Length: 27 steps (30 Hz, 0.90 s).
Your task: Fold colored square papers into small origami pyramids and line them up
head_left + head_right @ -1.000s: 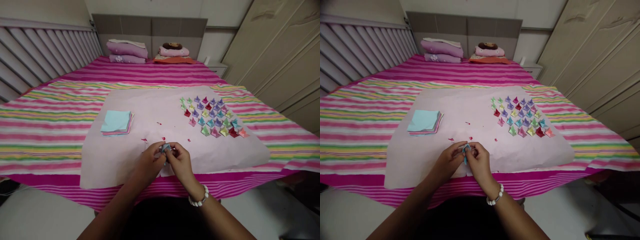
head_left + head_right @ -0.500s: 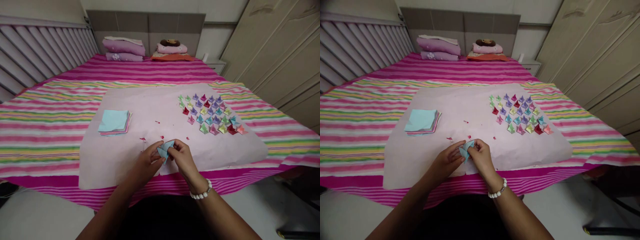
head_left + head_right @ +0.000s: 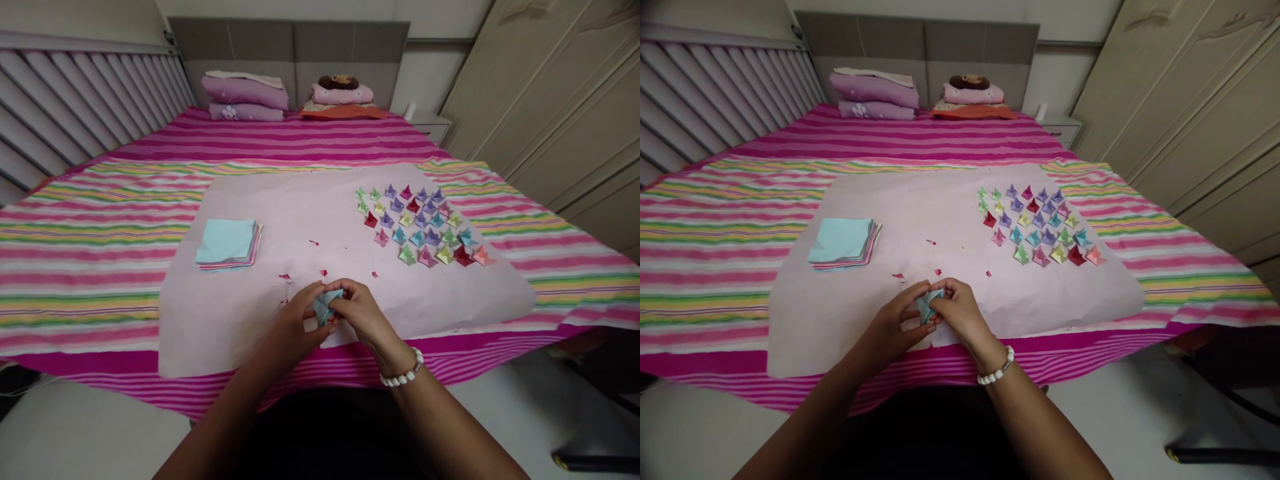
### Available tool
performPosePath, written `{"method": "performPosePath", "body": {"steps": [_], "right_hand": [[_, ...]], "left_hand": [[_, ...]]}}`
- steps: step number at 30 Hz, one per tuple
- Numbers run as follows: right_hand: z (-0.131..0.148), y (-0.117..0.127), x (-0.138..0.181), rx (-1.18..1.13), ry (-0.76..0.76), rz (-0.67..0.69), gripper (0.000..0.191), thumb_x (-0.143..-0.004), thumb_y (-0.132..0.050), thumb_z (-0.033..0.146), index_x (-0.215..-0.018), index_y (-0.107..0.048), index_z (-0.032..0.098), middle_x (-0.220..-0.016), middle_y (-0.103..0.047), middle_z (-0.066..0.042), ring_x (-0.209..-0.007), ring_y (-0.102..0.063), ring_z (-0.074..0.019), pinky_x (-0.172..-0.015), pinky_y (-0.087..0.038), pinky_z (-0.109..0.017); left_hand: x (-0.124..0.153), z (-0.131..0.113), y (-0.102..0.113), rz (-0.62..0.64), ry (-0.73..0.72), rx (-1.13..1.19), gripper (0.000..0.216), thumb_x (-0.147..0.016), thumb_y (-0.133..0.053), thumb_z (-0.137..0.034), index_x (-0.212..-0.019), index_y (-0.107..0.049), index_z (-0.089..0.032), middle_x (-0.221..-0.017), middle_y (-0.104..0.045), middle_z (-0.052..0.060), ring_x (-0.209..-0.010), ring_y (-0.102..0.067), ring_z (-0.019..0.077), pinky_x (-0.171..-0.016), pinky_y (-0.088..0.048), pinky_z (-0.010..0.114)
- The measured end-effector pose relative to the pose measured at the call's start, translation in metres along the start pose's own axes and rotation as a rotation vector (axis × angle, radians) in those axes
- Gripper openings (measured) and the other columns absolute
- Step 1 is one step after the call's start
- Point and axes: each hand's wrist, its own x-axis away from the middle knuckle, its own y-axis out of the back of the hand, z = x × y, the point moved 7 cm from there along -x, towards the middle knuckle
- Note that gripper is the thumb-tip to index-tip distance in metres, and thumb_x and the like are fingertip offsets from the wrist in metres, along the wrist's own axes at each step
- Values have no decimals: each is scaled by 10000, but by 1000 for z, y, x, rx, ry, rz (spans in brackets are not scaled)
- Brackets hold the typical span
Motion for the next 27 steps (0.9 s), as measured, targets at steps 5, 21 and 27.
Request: {"method": "performPosePath", "body": {"steps": [5, 21, 27], "right_hand": [[3, 1, -1, -4, 6, 0, 187, -581, -607, 148, -765, -641, 160, -465, -591, 61, -379, -543, -98, -388, -425, -192], [16, -2, 3, 17, 80, 32, 123, -701, -667, 277, -710, -602, 173, -507, -601, 42, -435, -553, -93, -455, -442, -215], [10, 1, 2, 57, 80, -19, 166, -691, -678, 290, -692, -548, 188, -459, -584, 49, -418, -555, -107, -461, -446, -228]], "left_hand": [[-4, 10, 6, -66, 82, 34, 524, -679, -721, -269, -1185, -604, -196, -1288, -596, 115, -1135, -598, 267, -884, -549, 410], [-2, 18, 8, -17, 284, 415, 534, -632, -773, -263, -1118, -591, -140, -886, -733, 61, -886, -690, 201, -854, -521, 378], [0, 11, 21, -170, 199, 130, 499, -592, -796, -278, -1050, -638, -161, -813, -647, 6, -725, -638, 144, -697, -522, 288]]}}
